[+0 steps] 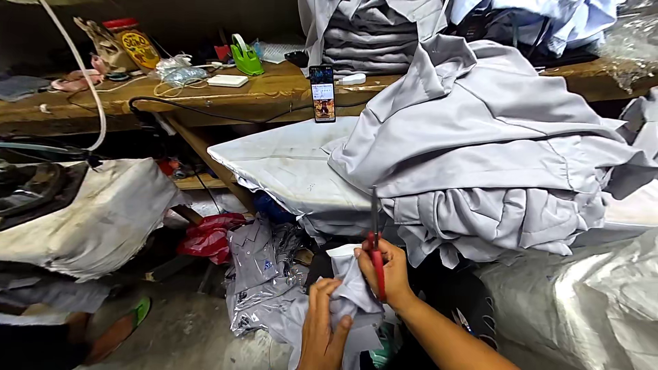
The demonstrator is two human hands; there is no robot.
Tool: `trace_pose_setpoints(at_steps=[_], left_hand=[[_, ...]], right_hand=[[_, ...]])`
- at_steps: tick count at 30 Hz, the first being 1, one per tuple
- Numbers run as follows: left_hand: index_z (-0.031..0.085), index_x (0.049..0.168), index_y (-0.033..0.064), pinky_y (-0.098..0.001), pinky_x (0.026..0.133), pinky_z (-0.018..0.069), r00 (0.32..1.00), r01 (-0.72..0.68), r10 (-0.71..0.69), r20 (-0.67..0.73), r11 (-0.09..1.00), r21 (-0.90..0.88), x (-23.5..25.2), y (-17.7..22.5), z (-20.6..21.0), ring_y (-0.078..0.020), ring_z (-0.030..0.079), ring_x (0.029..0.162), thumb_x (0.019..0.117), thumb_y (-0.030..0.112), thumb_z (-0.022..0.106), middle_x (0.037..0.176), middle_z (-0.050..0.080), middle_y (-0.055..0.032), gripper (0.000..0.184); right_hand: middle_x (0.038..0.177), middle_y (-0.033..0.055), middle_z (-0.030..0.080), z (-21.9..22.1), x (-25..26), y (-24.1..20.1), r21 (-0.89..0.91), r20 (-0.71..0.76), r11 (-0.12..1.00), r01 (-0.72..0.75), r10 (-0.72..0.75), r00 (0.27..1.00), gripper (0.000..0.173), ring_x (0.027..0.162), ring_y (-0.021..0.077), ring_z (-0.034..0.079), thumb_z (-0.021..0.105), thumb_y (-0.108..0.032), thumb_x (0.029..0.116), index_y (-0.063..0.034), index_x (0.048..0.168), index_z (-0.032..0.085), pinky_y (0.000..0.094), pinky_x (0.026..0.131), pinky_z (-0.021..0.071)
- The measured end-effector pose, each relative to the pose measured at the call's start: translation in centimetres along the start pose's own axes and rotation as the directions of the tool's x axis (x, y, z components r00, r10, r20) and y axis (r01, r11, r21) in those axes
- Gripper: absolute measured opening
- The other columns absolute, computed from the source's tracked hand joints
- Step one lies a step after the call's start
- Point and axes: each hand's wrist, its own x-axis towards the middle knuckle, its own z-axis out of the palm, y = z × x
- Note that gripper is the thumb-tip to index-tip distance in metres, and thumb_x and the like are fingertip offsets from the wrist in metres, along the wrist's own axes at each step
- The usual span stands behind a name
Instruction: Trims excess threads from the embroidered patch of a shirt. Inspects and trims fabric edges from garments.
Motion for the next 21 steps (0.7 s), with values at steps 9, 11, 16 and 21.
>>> trace_pose_setpoints(at_steps=[9,11,16,21], left_hand=[[0.047,0.14,-0.0061,-0.0344,0.106,0.0498,0.987,0.089,-0.022,0.162,0.906,-0.414,7.0,1.3,-0.4,-0.0123,0.061,0.122,0.0952,0.041,0.068,0.13,0.065,-0.0082,0.069],[0.065,0.118,-0.0021,-0.0254,0.089,0.058,0.939,0.28,-0.1,0.33,0.781,-0.558,7.6,1.9,0.8,-0.004,0.069,0.095,0.0938,0.015,0.07,0.104,0.073,0.0001,0.03],[0.072,0.102,0.0032,-0.0181,0.083,0.0562,0.874,0.328,-0.093,0.477,0.838,-0.437,8.0,1.5,0.7,0.0039,0.067,0.086,0.096,0.012,0.067,0.092,0.073,0.0059,0.012],[0.071,0.102,0.0051,-0.0185,0.08,0.0554,0.888,0.322,-0.171,0.427,0.894,-0.312,8.4,0.4,-0.3,0.0037,0.066,0.083,0.0978,0.018,0.065,0.09,0.072,0.0056,0.015]], right_hand=[[0.069,-0.0097,0.068,-2.2,-2.8,-1.1,0.244,-0.017,0.969,-0.028,0.034,0.999,0.006,0.058,-0.0023,0.063,0.064,-0.004,0.0913,-0.0083,0.09,0.068,0.0158,0.055,0.0555],[0.067,-0.0115,0.066,-2.7,-2.6,-1.5,0.214,-0.098,0.977,-0.019,0.041,0.994,0.008,0.056,-0.0027,0.062,0.064,-0.004,0.0904,-0.0112,0.089,0.067,0.0159,0.053,0.0546],[0.069,-0.0099,0.067,-5.4,-2.8,-1.0,0.081,-0.026,0.995,-0.055,0.057,0.998,0.004,0.057,-0.0045,0.06,0.065,-0.006,0.0902,-0.0068,0.089,0.069,0.0134,0.053,0.0525],[0.064,-0.013,0.057,-10.5,-2.2,-0.6,-0.215,0.245,0.959,-0.184,0.235,0.941,0.033,0.054,-0.01,0.048,0.073,-0.041,0.0912,-0.0089,0.084,0.068,0.0101,0.05,0.04]])
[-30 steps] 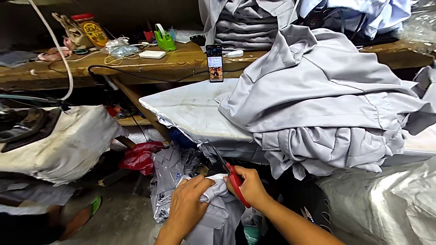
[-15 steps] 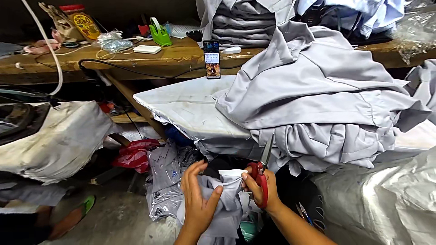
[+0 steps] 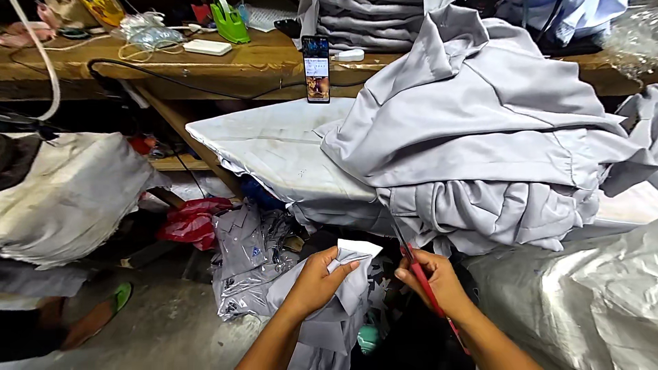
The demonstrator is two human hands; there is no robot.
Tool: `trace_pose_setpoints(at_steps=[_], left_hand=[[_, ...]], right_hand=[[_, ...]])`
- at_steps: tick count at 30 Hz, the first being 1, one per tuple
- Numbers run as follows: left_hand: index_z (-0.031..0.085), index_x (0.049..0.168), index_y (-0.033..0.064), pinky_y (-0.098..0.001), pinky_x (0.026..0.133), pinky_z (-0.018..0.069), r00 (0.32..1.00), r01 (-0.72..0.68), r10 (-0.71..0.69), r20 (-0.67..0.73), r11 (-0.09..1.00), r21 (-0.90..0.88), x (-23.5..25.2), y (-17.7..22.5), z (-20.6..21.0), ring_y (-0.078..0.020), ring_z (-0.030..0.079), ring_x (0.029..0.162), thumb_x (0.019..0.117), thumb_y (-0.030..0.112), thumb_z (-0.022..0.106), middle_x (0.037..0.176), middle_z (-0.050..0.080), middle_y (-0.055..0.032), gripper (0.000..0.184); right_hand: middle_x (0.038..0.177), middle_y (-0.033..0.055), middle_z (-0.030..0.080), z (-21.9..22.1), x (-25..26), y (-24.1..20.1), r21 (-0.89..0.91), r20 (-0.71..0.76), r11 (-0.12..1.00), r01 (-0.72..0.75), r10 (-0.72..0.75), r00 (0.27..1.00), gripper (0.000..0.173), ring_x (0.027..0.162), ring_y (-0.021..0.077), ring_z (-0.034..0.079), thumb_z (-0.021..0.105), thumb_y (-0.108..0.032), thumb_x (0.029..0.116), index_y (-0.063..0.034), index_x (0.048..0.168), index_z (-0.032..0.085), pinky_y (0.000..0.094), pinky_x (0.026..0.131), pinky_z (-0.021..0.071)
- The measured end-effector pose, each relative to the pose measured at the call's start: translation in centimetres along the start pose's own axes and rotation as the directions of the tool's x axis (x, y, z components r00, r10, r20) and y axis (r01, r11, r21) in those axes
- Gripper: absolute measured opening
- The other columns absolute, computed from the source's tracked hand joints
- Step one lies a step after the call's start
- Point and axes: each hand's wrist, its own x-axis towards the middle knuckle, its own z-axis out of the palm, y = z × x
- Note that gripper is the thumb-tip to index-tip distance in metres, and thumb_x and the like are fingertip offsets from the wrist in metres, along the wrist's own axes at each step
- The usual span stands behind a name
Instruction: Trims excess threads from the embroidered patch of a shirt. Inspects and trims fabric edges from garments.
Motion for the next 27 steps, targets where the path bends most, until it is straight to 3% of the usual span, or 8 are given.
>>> trace_pose_setpoints(at_steps=[3,6,9,14,19,27], left_hand=[[0.07,0.101,0.0053,-0.0185,0.077,0.0563,0.992,0.045,-0.05,-0.112,0.998,-0.05,0.1,0.6,-0.4,0.0036,0.066,0.08,0.095,0.012,0.063,0.088,0.071,0.0068,0.012],[0.069,0.097,0.0062,-0.0184,0.077,0.0542,0.983,0.034,-0.049,-0.175,0.996,-0.087,0.3,0.4,-0.4,0.0049,0.064,0.08,0.0931,0.011,0.05,0.086,0.068,0.0091,0.021],[0.069,0.095,0.0095,-0.0186,0.079,0.0531,0.986,-0.017,0.003,-0.167,0.996,-0.086,0.6,0.0,-0.1,0.0055,0.063,0.081,0.1001,0.022,0.042,0.085,0.067,0.0112,0.03],[0.072,0.099,0.009,-0.0201,0.077,0.0559,0.978,0.062,-0.07,-0.196,0.997,-0.05,1.1,0.3,0.5,0.0023,0.066,0.079,0.0985,0.019,0.058,0.086,0.07,0.008,0.018],[0.071,0.103,0.0087,-0.0221,0.079,0.056,0.977,0.049,-0.045,-0.208,0.999,0.013,1.0,-0.2,0.5,0.001,0.066,0.082,0.1004,0.024,0.058,0.088,0.071,0.0063,0.02],[0.071,0.104,0.0087,-0.0265,0.078,0.0533,0.991,0.017,0.007,-0.135,0.985,0.174,0.9,-0.7,1.0,-0.0002,0.064,0.081,0.1009,0.032,0.056,0.086,0.068,0.0045,0.028]], right_hand=[[0.063,-0.0133,0.053,-2.5,-1.3,1.0,-0.112,0.097,0.988,-0.107,0.118,0.988,0.055,0.054,-0.0087,0.045,0.066,-0.067,0.0874,-0.0116,0.084,0.067,0.0122,0.05,0.0378],[0.065,-0.0124,0.052,-3.8,-2.7,1.6,-0.207,0.157,0.96,-0.191,0.225,0.961,0.066,0.057,-0.0071,0.045,0.058,-0.077,0.0858,-0.0118,0.086,0.065,0.0141,0.052,0.0384],[0.065,-0.011,0.052,-4.0,-3.5,2.2,-0.248,0.178,0.938,-0.242,0.289,0.941,0.066,0.057,-0.0048,0.046,0.057,-0.078,0.0854,-0.0123,0.084,0.065,0.017,0.053,0.039],[0.07,-0.0077,0.053,-4.3,-3.3,1.9,-0.291,0.331,0.92,-0.261,0.353,0.875,0.079,0.062,0.0011,0.05,0.048,-0.089,0.0815,-0.0122,0.094,0.065,0.0242,0.057,0.0442],[0.069,-0.0078,0.051,-4.1,-2.9,2.1,-0.256,0.453,0.935,-0.246,0.341,0.824,0.078,0.061,0.0001,0.049,0.047,-0.087,0.0841,-0.0114,0.094,0.063,0.0219,0.057,0.043],[0.066,-0.0099,0.05,-3.3,-2.4,2.2,-0.147,0.509,0.962,-0.232,0.275,0.816,0.072,0.058,-0.0027,0.048,0.051,-0.084,0.085,-0.0136,0.086,0.061,0.018,0.054,0.0409]])
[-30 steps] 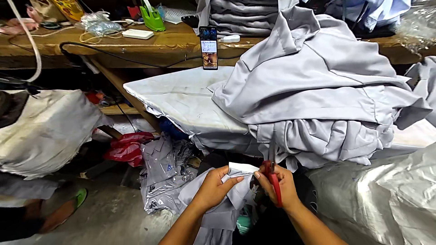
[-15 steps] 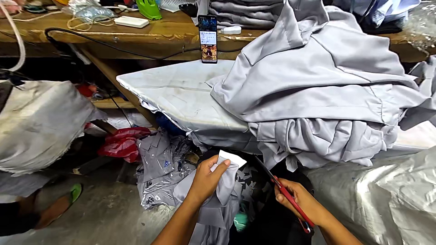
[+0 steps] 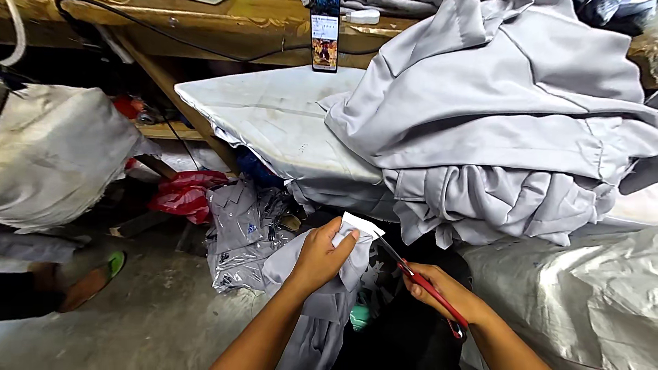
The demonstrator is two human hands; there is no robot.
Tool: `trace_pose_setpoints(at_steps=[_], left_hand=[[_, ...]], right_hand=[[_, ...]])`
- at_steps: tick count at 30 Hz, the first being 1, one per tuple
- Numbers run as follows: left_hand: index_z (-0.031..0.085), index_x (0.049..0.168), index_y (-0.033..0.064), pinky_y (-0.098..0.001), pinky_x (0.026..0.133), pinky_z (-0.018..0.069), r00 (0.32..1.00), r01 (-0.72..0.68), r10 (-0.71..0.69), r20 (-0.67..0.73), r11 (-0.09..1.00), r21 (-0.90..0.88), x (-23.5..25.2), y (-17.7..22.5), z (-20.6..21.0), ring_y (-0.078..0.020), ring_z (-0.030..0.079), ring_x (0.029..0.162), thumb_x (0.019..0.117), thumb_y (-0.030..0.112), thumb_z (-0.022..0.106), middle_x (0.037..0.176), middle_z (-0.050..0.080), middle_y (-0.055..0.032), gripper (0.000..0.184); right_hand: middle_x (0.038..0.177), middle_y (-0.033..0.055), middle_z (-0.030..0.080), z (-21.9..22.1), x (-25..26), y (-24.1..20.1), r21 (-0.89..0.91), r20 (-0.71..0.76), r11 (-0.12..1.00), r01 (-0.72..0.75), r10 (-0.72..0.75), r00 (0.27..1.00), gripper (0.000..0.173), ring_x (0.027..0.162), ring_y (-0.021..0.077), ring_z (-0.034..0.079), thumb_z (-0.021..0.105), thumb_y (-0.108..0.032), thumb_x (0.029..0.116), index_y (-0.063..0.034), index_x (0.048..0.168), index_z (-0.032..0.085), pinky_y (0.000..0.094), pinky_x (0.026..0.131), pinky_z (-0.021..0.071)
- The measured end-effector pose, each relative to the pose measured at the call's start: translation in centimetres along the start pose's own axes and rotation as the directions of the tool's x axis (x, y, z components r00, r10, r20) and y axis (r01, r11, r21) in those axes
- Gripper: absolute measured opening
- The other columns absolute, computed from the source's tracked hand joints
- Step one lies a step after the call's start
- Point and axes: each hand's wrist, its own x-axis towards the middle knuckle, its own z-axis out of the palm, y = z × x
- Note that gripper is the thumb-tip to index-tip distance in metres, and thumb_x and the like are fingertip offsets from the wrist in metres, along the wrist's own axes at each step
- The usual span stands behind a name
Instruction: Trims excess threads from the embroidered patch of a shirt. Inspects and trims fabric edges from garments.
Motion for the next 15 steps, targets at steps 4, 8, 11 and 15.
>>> trace_pose_setpoints(at_steps=[4,8,11,15], left_hand=[[0.07,0.104,0.0071,-0.0257,0.08,0.0533,0.999,-0.038,0.039,0.028,0.999,-0.033,-0.1,-0.1,0.4,-0.0003,0.064,0.082,0.1025,0.03,0.055,0.087,0.068,0.0035,0.027],[0.07,0.106,0.0057,-0.0254,0.082,0.0537,0.998,-0.062,0.064,0.016,0.996,-0.063,-0.5,-0.3,0.9,-0.0005,0.065,0.085,0.1031,0.029,0.055,0.09,0.07,0.0022,0.028],[0.07,0.107,0.0051,-0.0257,0.084,0.0539,0.998,-0.064,0.064,-0.001,0.994,-0.086,-0.7,-0.3,1.3,-0.0008,0.065,0.087,0.1032,0.027,0.054,0.092,0.07,0.0017,0.028],[0.069,0.109,0.0038,-0.0253,0.087,0.0534,0.996,-0.086,0.089,0.028,0.993,-0.082,-0.7,-0.4,1.2,-0.0005,0.065,0.091,0.1043,0.027,0.052,0.095,0.07,0.0005,0.029]], right_hand=[[0.065,-0.0107,0.049,0.0,0.3,-0.1,0.014,0.012,1.0,0.023,-0.023,1.0,0.07,0.057,-0.0039,0.047,0.052,-0.083,0.0851,-0.0142,0.083,0.06,0.0163,0.053,0.0395],[0.066,-0.0111,0.05,0.4,0.5,-0.2,0.059,-0.006,0.997,0.043,-0.043,0.999,0.068,0.057,-0.0049,0.048,0.052,-0.082,0.0864,-0.0141,0.084,0.061,0.0147,0.053,0.0409],[0.066,-0.0109,0.051,0.6,0.6,-0.1,0.092,-0.013,0.994,0.065,-0.064,0.998,0.067,0.057,-0.0048,0.049,0.053,-0.08,0.087,-0.014,0.084,0.061,0.0147,0.052,0.0416],[0.065,-0.0112,0.05,0.6,0.6,0.2,0.104,-0.016,0.991,0.082,-0.081,0.997,0.067,0.056,-0.0047,0.048,0.053,-0.08,0.087,-0.0144,0.083,0.061,0.0144,0.051,0.0412]])
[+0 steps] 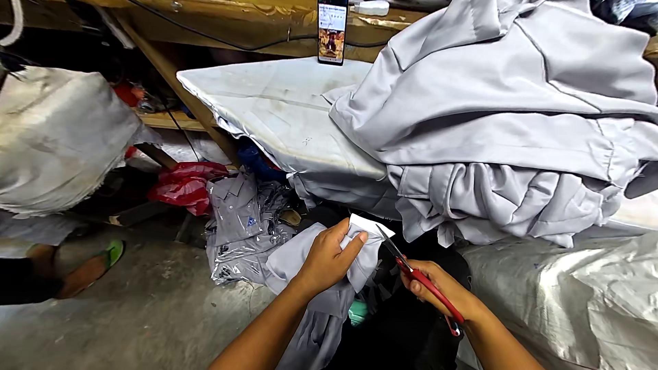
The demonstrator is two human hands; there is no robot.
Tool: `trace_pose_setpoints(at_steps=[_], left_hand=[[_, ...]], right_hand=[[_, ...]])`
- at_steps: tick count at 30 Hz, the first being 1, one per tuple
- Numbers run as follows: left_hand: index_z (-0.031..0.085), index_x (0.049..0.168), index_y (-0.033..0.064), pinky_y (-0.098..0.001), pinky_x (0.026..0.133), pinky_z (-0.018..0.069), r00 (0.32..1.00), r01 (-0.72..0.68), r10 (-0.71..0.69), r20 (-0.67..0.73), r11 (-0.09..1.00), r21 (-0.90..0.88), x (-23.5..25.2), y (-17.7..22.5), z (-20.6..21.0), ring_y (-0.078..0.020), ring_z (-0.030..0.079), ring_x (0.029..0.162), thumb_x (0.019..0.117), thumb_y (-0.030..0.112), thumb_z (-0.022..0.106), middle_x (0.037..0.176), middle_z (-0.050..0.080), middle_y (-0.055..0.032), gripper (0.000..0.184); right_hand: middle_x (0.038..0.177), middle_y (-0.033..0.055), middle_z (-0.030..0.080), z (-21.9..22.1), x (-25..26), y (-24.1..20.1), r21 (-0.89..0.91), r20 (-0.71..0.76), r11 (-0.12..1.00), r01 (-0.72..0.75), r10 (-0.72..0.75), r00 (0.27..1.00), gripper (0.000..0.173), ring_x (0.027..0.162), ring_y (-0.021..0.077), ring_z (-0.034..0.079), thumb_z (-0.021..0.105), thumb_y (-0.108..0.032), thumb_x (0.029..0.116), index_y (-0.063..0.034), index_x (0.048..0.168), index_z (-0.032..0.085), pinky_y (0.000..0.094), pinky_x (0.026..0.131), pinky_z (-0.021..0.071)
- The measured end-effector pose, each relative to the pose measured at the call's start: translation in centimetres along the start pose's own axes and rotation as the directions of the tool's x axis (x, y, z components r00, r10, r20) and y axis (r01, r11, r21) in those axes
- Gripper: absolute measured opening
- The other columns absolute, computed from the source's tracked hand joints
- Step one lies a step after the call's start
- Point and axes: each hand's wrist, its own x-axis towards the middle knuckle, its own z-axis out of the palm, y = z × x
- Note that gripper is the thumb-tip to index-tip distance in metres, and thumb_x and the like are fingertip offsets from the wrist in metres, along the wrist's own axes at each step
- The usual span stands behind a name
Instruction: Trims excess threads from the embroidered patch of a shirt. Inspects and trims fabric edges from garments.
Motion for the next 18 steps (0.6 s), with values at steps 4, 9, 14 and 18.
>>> trace_pose_setpoints(at_steps=[4,9,14,18], left_hand=[[0.068,0.111,0.0018,-0.0257,0.088,0.0522,0.997,-0.035,0.031,0.072,0.998,0.05,0.2,0.0,-0.6,-0.0014,0.064,0.093,0.1051,0.027,0.051,0.097,0.07,-0.0025,0.032],[0.069,0.113,0.0013,-0.0304,0.091,0.0517,0.991,-0.049,0.044,0.123,0.998,0.043,0.3,0.0,-0.9,-0.0033,0.064,0.096,0.1058,0.029,0.047,0.099,0.071,-0.0038,0.036],[0.071,0.107,0.0043,-0.0301,0.087,0.0516,0.993,-0.022,0.018,0.115,0.999,0.038,0.2,-0.2,-0.4,-0.0027,0.064,0.091,0.1071,0.031,0.046,0.094,0.07,-0.0011,0.036],[0.068,0.114,0.0005,-0.0321,0.09,0.051,0.985,-0.057,0.039,0.169,0.993,0.102,0.1,-0.2,-0.7,-0.0071,0.064,0.096,0.1074,0.028,0.045,0.1,0.07,-0.0074,0.037]], right_hand=[[0.062,-0.0117,0.049,-0.3,-0.2,0.2,-0.032,-0.009,0.999,0.006,-0.006,1.0,0.065,0.053,-0.0054,0.046,0.055,-0.079,0.0871,-0.0149,0.079,0.06,0.0142,0.049,0.039],[0.058,-0.0123,0.047,-0.9,-0.8,0.0,-0.034,0.009,0.999,-0.04,0.041,0.999,0.063,0.049,-0.0053,0.044,0.059,-0.078,0.0856,-0.0158,0.075,0.059,0.0147,0.046,0.0373],[0.058,-0.013,0.046,-1.3,-1.1,0.2,-0.061,0.003,0.998,-0.024,0.024,1.0,0.061,0.05,-0.0063,0.043,0.06,-0.075,0.0873,-0.0154,0.075,0.06,0.0142,0.047,0.0356],[0.056,-0.0129,0.045,-1.7,-1.4,0.3,-0.086,0.002,0.995,-0.044,0.044,0.999,0.06,0.048,-0.0059,0.041,0.062,-0.074,0.087,-0.0159,0.072,0.059,0.0148,0.045,0.0331]])
